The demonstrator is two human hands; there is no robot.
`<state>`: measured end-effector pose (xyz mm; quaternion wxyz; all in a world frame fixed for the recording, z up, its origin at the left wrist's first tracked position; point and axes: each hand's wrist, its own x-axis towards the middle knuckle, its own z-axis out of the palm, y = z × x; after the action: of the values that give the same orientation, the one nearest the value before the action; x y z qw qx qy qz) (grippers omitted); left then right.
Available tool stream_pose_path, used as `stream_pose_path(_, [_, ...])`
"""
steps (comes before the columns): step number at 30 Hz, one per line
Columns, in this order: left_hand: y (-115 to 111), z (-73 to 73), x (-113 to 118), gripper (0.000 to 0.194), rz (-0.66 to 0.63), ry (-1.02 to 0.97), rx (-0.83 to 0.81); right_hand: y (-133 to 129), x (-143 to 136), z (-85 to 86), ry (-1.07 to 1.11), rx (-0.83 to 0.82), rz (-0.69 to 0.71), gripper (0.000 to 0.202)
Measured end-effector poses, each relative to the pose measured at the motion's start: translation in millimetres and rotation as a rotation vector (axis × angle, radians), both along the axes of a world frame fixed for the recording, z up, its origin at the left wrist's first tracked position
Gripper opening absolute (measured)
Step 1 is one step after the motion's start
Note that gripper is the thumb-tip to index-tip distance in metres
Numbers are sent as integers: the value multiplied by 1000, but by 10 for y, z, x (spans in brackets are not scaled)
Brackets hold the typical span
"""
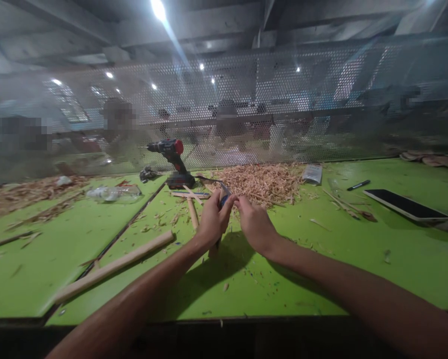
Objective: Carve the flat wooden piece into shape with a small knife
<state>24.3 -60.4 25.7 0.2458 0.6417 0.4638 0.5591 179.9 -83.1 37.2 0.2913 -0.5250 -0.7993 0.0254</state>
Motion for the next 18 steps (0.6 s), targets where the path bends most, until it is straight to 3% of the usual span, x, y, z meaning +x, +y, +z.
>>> stream_pose_path(4, [9,1,6,38,18,15,-18,29,-5,-34,28,2,9,31])
stream_pose_path(9, [67,-50,-2,42,-48,-43,-78,49,5,17,44,-33,24,29])
stream_pose_path(14, [84,-80,-3,51,-112,-106,-145,110,68,41,81,-8,126,24])
stream_pose_path(18, [87,-82,0,47,-131,-105,-127,171,103,-16,108,33,192,24])
